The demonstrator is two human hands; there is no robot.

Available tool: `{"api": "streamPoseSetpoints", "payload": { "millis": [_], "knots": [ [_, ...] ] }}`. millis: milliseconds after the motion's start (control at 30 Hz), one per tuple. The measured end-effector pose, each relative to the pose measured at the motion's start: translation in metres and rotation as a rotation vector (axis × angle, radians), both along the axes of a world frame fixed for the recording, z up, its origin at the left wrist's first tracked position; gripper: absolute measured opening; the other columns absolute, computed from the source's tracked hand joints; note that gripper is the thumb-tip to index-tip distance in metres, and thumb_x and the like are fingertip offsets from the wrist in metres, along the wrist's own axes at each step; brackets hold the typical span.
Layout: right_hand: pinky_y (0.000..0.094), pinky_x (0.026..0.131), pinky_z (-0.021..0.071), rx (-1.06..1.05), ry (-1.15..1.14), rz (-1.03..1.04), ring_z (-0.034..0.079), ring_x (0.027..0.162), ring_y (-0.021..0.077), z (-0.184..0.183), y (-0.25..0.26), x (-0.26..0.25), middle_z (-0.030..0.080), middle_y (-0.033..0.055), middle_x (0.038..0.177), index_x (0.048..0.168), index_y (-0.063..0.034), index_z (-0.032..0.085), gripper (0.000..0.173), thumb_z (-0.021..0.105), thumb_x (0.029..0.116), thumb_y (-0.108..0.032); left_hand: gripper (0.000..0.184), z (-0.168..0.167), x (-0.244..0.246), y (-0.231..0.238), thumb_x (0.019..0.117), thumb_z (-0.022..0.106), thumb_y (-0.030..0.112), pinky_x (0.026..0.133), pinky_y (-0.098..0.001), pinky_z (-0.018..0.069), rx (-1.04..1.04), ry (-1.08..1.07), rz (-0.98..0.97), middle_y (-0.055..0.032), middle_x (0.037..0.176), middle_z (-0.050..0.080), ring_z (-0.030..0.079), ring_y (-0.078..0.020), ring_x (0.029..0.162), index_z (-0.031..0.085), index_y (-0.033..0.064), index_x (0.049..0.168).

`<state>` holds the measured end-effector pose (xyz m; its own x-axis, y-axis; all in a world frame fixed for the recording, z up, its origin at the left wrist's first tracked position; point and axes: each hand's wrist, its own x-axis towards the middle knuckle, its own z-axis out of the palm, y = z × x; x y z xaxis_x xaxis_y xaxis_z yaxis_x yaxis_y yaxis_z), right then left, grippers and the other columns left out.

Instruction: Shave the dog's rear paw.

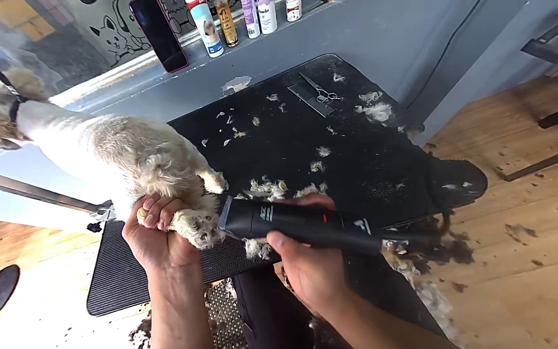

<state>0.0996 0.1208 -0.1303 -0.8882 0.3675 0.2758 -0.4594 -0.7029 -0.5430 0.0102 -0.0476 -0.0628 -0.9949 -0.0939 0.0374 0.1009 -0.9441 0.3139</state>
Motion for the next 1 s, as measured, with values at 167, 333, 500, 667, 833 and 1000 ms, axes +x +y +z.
{"api": "streamPoseSetpoints", "payload": {
  "millis": [167,333,500,667,833,1000],
  "knots": [
    [0.0514,0.102,0.0574,0.321,0.076,-0.092,0.067,0.118,0.0282,-0.018,0.0,0.016,0.067,0.0078,0.119,0.124,-0.0196,0.06,0.058,0.086,0.0768,0.001,0.044,0.001,0.0,-0.001,0.107,0.026,0.022,0.042,-0.0099,0.038,-0.007,0.009,-0.008,0.0064,0.054,0.046,0.044,0.0011,0.042,0.053,0.0108,0.074],
    [0.0533,0.103,0.0565,0.31,0.131,-0.08,0.066,0.118,0.0299,-0.013,-0.01,0.014,0.066,0.009,0.117,0.122,-0.018,0.059,0.057,0.086,0.0761,0.003,0.041,0.001,0.001,-0.001,0.1067,0.028,0.022,0.042,-0.0103,0.0381,0.017,0.051,-0.066,0.0054,0.055,0.046,0.044,-0.0001,0.043,0.053,0.0102,0.077],
    [0.0525,0.103,0.0567,0.274,0.144,-0.064,0.066,0.118,0.0293,-0.003,-0.015,0.007,0.066,0.0086,0.117,0.121,-0.0172,0.06,0.055,0.085,0.0769,0.004,0.04,0.001,0.002,0.001,0.1067,0.028,0.019,0.043,-0.0094,0.0382,0.023,0.049,-0.048,0.0057,0.055,0.046,0.045,0.0007,0.043,0.053,0.0107,0.076],
    [0.0535,0.104,0.0555,0.155,0.114,-0.009,0.065,0.121,0.0308,-0.007,-0.011,0.008,0.067,0.0102,0.121,0.124,-0.0183,0.061,0.057,0.083,0.0774,0.007,0.046,0.003,0.0,0.001,0.1063,0.029,0.022,0.042,-0.0115,0.0389,0.062,0.017,-0.015,0.0048,0.053,0.047,0.046,-0.0006,0.042,0.055,0.0084,0.071],
    [0.0537,0.1,0.0589,0.417,0.318,-0.189,0.068,0.113,0.0312,-0.021,0.0,0.007,0.067,0.0094,0.115,0.119,-0.0156,0.06,0.055,0.086,0.0736,0.002,0.044,0.004,-0.001,-0.004,0.106,0.03,0.021,0.042,-0.0116,0.0392,0.091,0.015,-0.044,0.0046,0.053,0.048,0.046,-0.0008,0.042,0.056,0.0076,0.072],
    [0.0529,0.099,0.0603,0.424,0.419,-0.223,0.068,0.112,0.0312,-0.014,-0.006,-0.001,0.067,0.011,0.115,0.117,-0.0111,0.061,0.052,0.086,0.0735,0.002,0.045,0.004,-0.002,-0.001,0.1061,0.028,0.023,0.042,-0.0117,0.0389,0.098,0.024,-0.062,0.0044,0.054,0.048,0.047,-0.0009,0.043,0.055,0.007,0.074]
  ]
}}
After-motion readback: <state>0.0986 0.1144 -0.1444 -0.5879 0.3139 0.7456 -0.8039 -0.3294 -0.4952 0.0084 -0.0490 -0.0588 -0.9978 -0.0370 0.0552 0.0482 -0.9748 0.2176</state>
